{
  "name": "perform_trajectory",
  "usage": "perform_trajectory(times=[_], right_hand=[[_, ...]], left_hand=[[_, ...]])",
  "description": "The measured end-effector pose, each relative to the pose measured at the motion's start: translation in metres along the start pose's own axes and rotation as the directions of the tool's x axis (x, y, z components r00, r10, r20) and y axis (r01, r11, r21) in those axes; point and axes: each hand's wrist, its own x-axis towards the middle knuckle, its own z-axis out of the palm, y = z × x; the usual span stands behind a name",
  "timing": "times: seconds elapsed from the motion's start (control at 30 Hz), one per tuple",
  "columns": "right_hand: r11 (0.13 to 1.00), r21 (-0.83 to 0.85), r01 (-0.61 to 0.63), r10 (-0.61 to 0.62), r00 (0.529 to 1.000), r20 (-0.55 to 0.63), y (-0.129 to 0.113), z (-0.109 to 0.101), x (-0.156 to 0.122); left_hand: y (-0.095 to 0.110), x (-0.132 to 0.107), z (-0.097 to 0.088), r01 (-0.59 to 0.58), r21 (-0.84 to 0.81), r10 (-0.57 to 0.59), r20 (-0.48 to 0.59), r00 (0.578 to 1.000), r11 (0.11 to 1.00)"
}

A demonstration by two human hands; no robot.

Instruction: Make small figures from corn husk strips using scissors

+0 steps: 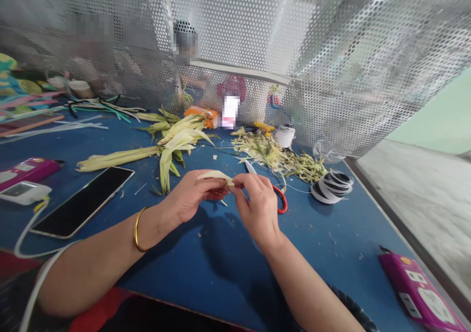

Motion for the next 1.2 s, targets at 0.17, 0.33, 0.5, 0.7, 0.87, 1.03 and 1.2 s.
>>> perform_trajectory(times=[0.17,0.33,0.5,0.7,0.87,1.03,1.2], right_hand=[[0.991,-0.041,0.125,-0.123,0.991,0.051,0.0,-0.001,0.001],[1.0,0.014,0.013,-0.013,1.0,0.022,0.001,0.001,0.0],[0.984,0.098,-0.15,0.146,0.988,0.044,0.0,0.002,0.0],[0.911,0.249,-0.329,0.331,0.943,0.034,-0.002,0.004,-0.001],[0.873,0.328,-0.362,0.373,0.927,0.03,-0.004,0.005,-0.001],[0.827,0.403,-0.393,0.396,0.915,0.081,-0.001,0.008,-0.003],[0.793,0.456,-0.405,0.411,0.907,0.091,0.0,0.009,-0.002]], left_hand=[[0.0,0.002,-0.001,0.025,-0.02,-0.025,-0.015,1.0,0.999],[0.0,0.001,0.001,0.03,-0.006,-0.03,-0.028,0.999,1.0],[0.0,-0.001,0.004,-0.012,0.048,0.014,-0.035,0.999,0.999],[-0.001,-0.002,0.006,-0.063,0.125,0.068,-0.037,0.997,0.99],[-0.005,-0.001,0.005,-0.106,0.151,0.108,-0.002,0.994,0.983],[-0.008,-0.001,0.001,-0.117,0.193,0.115,0.017,0.993,0.974],[-0.006,-0.003,0.0,-0.109,0.211,0.11,0.009,0.994,0.971]])
